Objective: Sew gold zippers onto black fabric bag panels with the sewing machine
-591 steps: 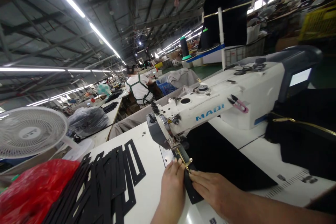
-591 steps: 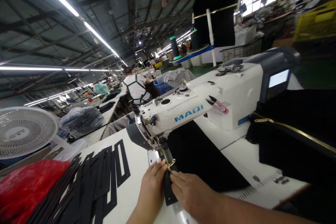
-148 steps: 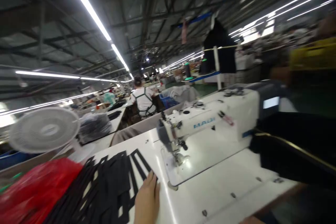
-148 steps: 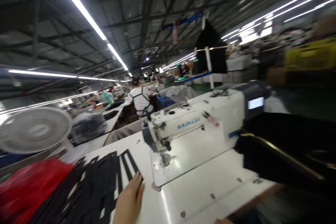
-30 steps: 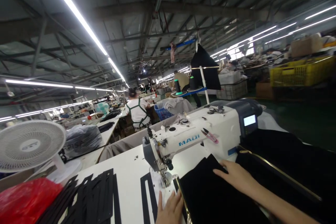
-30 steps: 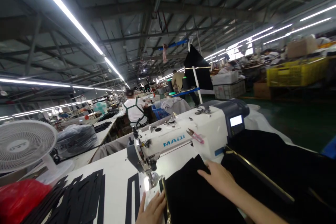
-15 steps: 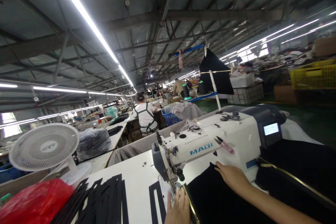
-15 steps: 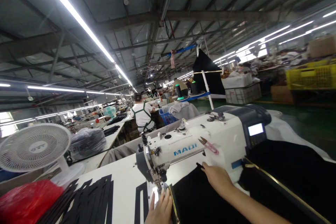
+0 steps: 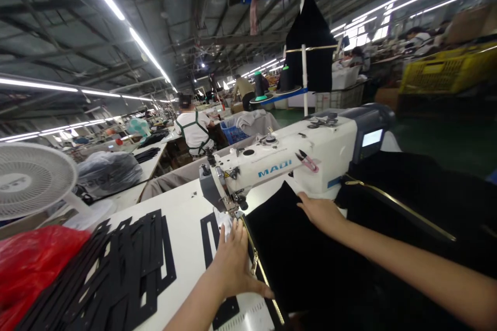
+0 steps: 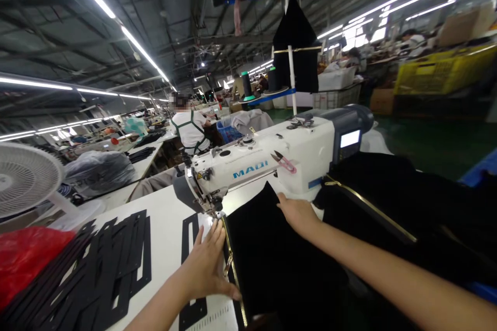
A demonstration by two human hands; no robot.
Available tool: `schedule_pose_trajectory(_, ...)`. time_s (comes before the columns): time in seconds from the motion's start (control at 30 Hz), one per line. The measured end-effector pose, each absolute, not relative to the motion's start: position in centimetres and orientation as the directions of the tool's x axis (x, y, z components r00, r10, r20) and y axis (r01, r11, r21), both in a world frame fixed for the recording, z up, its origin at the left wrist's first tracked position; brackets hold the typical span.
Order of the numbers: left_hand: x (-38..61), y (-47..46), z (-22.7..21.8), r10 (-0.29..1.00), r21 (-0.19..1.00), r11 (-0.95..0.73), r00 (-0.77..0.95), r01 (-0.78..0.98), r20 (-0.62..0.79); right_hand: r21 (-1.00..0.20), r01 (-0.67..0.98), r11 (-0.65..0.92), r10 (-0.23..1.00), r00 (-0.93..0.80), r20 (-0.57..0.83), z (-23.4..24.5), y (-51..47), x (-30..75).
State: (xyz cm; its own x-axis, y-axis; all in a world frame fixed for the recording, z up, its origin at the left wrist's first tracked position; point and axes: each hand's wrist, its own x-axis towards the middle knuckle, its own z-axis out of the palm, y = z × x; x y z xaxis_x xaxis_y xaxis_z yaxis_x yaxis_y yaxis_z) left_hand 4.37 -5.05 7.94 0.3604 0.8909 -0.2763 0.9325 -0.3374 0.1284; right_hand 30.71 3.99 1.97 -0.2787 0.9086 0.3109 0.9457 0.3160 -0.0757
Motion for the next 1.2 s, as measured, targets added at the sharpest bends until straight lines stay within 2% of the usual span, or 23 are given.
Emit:
schedule_pose_trajectory(0.07, 4.8, -4.9, 8.1, 0.892, 0.112, -0.335, 0.353, 0.936, -0.284, -0.043, 0.945, 0.325, 0.9, -0.295, 0.321, 3.1, 3.3, 30.0)
schedule_pose_trajectory(0.13, 4.8, -4.7, 8.0, 0.892, 0.107, -0.345, 0.361, 0.932, -0.273, -0.003, 0.917, 0.4, 0.858, -0.373, 0.352, 4.0, 1.1, 28.9)
schedule_pose_trajectory(0.17, 4.8, -4.7, 7.9, 0.891, 0.101, -0.352, 0.366, 0.93, -0.267, 0.013, 0.884, 0.467, 0.82, -0.439, 0.368, 4.0, -0.3, 28.3)
schedule_pose_trajectory(0.23, 4.6, -4.6, 7.6, 0.887, 0.086, -0.37, 0.379, 0.925, -0.262, 0.032, 0.727, 0.686, 0.656, -0.636, 0.407, 3.3, -3.6, 27.8)
schedule_pose_trajectory(0.3, 4.4, -4.6, 7.4, 0.885, 0.078, -0.378, 0.385, 0.922, -0.262, -0.031, 0.624, 0.781, 0.583, -0.71, 0.394, 1.7, -6.1, 28.7)
schedule_pose_trajectory(0.4, 4.3, -4.8, 7.4, 0.884, 0.099, -0.361, 0.374, 0.927, -0.282, -0.125, 0.691, 0.712, 0.684, -0.642, 0.346, -0.5, -7.1, 32.3)
schedule_pose_trajectory(0.5, 4.5, -4.8, 8.0, 0.875, 0.11, -0.343, 0.36, 0.933, -0.324, -0.116, 0.803, 0.585, 0.785, -0.524, 0.331, 0.1, -6.0, 34.6)
schedule_pose_trajectory(0.57, 4.7, -4.7, 8.2, 0.868, 0.107, -0.338, 0.353, 0.935, -0.349, -0.087, 0.821, 0.564, 0.786, -0.502, 0.36, 2.1, -5.1, 33.4)
schedule_pose_trajectory(0.63, 4.9, -4.6, 8.2, 0.866, 0.102, -0.339, 0.353, 0.935, -0.353, -0.084, 0.781, 0.619, 0.736, -0.54, 0.408, 4.2, -4.3, 30.1)
schedule_pose_trajectory(0.73, 4.7, -4.7, 7.5, 0.879, 0.103, -0.37, 0.384, 0.923, -0.281, -0.161, 0.666, 0.728, 0.664, -0.627, 0.406, 5.3, -2.9, 24.3)
schedule_pose_trajectory(0.83, 3.4, -5.9, 6.6, 0.893, 0.084, -0.433, 0.44, 0.897, -0.092, -0.252, 0.639, 0.727, 0.686, -0.665, 0.296, 3.9, -0.8, 21.1)
schedule_pose_trajectory(0.9, 1.8, -7.5, 6.2, 0.876, 0.025, -0.479, 0.475, 0.878, 0.083, -0.279, 0.641, 0.715, 0.699, -0.662, 0.269, 2.7, 0.1, 20.8)
schedule_pose_trajectory(1.0, -1.5, -10.7, 5.5, 0.825, -0.132, -0.481, 0.499, 0.867, 0.265, -0.295, 0.571, 0.766, 0.643, -0.687, 0.339, 1.9, 0.0, 21.5)
schedule_pose_trajectory(1.13, -4.6, -14.3, 2.8, 0.765, -0.424, -0.453, 0.586, 0.784, 0.267, -0.356, 0.291, 0.888, 0.427, -0.809, 0.405, 1.9, -1.9, 21.8)
schedule_pose_trajectory(1.2, -4.9, -15.3, 0.9, 0.72, -0.527, -0.429, 0.63, 0.734, 0.291, -0.444, 0.213, 0.87, 0.419, -0.793, 0.442, 1.7, -2.4, 21.7)
